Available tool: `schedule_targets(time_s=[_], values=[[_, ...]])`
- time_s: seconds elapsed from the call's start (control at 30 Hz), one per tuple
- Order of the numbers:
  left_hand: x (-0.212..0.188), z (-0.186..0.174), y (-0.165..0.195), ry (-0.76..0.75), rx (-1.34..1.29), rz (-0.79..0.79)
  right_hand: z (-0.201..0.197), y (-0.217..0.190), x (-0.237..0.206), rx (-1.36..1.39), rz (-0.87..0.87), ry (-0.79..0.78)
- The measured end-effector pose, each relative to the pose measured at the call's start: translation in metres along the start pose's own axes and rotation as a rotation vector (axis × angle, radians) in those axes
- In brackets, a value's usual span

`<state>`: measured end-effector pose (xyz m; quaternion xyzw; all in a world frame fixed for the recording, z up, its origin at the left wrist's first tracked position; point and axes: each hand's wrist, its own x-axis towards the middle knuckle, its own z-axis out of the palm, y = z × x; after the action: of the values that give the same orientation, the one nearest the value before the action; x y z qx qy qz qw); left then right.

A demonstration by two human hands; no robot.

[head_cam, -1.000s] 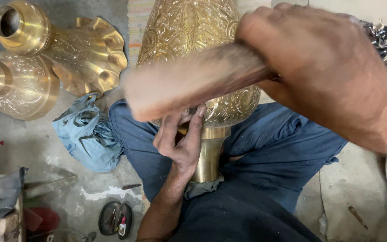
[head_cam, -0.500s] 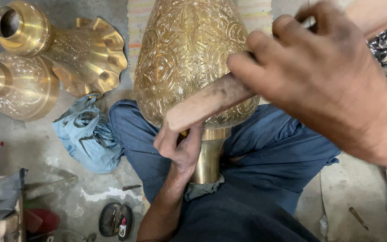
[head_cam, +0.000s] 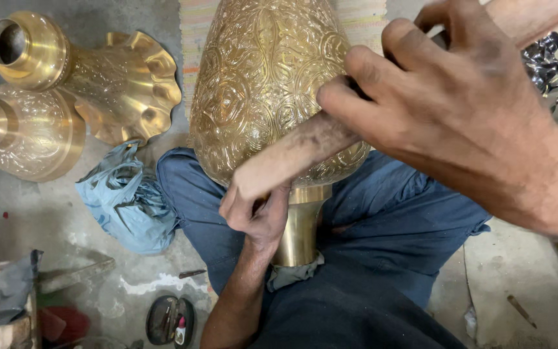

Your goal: The person sits on the floor with a large engraved brass vase held between their legs and hammers a small punch against the vase's embossed surface using a wooden mallet, repositioning the punch by hand to work different areas of the pattern.

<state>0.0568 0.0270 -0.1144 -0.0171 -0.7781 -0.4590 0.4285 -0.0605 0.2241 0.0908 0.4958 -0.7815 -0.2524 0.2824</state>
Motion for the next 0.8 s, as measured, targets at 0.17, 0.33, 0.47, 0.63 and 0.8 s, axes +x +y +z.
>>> schedule_targets(time_s=[0.17, 0.33, 0.47, 0.63, 0.8], values=[[0.001, -0.002, 0.002, -0.038, 0.041, -0.048, -0.003, -0.002, -0.004, 0.207, 0.056, -0.044], [-0.008, -0.002, -0.007, -0.017, 0.046, -0.031, -0.003, -0.003, 0.0, 0.406, 0.118, 0.041], [-0.015, 0.0, -0.015, -0.003, 0.024, -0.013, -0.004, -0.001, -0.001, 0.18, 0.062, 0.012], [-0.01, 0.0, -0.009, -0.021, 0.006, -0.032, -0.006, -0.003, -0.001, 0.503, 0.164, -0.051], [0.004, -0.003, 0.005, -0.067, 0.016, -0.06, -0.005, -0.004, -0.003, 0.848, 0.256, -0.053]])
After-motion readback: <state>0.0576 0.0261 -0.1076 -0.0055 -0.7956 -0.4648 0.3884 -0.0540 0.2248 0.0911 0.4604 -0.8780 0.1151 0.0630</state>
